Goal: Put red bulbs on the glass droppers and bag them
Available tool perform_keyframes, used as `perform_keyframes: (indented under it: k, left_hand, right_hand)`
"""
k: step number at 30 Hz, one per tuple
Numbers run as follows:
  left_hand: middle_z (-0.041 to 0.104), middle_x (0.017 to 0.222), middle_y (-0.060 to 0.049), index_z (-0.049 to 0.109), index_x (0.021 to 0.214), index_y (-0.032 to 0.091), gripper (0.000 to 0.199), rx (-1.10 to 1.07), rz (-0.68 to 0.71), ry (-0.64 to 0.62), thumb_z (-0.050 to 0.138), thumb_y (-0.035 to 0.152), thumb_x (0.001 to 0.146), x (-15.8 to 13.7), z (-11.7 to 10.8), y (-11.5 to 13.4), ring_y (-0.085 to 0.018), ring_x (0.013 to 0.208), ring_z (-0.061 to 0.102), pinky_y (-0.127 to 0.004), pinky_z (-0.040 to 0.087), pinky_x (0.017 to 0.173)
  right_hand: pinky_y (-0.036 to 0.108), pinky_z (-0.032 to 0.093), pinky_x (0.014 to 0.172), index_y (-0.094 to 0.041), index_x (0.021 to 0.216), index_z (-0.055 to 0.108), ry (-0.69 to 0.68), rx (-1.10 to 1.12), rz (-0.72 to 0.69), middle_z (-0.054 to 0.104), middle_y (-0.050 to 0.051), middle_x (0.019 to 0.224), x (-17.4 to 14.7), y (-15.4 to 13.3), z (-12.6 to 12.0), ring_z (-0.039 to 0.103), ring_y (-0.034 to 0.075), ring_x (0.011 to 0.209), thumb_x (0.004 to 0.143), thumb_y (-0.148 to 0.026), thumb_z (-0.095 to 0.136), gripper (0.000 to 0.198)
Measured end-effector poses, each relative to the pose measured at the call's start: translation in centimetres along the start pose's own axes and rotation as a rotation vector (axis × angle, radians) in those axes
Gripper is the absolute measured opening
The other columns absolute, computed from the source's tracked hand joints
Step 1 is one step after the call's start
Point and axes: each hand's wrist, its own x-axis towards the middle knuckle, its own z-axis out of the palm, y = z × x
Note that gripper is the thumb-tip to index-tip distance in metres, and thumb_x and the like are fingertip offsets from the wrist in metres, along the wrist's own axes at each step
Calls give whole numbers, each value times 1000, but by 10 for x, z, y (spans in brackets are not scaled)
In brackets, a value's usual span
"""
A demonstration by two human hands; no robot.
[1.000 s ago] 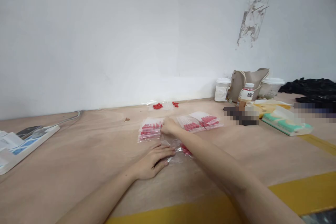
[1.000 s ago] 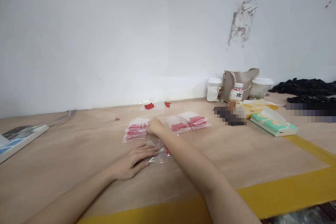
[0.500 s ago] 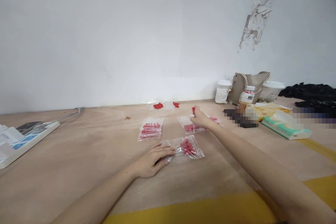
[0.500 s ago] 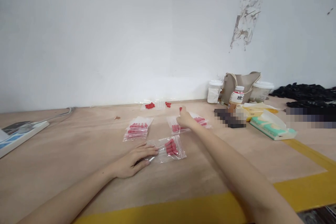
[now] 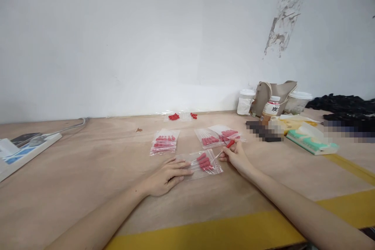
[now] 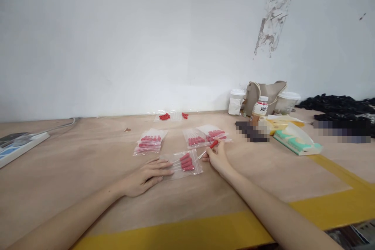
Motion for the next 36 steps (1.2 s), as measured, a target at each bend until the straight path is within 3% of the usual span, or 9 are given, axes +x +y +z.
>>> perform_keyframes:
  k: [9,12,21,27,30,36]
  left_hand:
    - [36,136,4,36,129,35,37,36,-28,-27,30,28,93,1,-1,1,-17,125,32,-41,16,106]
    - [36,136,4,35,129,35,37,41,-37,-25,31,28,93,0,0,1,-17,125,32,-41,16,106]
    - [36,137,4,34,130,34,38,41,-29,-13,30,27,93,0,2,-1,-16,126,31,-39,15,107]
    - [35,137,4,33,131,34,38,40,-32,-21,31,27,93,0,1,0,-17,126,30,-41,16,106]
    - [35,137,4,34,130,34,38,49,-35,-20,31,26,93,0,0,1,-17,126,30,-41,17,106]
    - [38,136,3,26,134,32,42,64,-28,22,32,27,92,0,2,1,-18,125,33,-41,19,106]
  right_hand:
    - [25,51,42,-26,101,28,-119,-55,8,48,-10,55,-8,2,-5,54,11,43,66,-22,58,47]
    - [26,53,47,-26,97,28,-99,-2,0,50,-10,59,-8,1,-6,56,10,47,65,-22,60,46]
    - [27,54,58,-25,86,27,-65,143,86,57,-6,63,-12,-6,-5,60,11,54,72,-17,55,32]
    - [26,51,55,-23,80,30,-93,76,214,55,-6,59,-12,-10,-7,58,10,51,72,-11,53,27]
    - [25,50,56,-21,79,38,-112,3,152,53,-6,61,-12,-7,-8,55,9,52,65,-16,62,27]
    - [21,35,47,-14,68,57,-269,-498,-145,52,-3,58,-7,1,-17,44,8,51,56,-36,70,28]
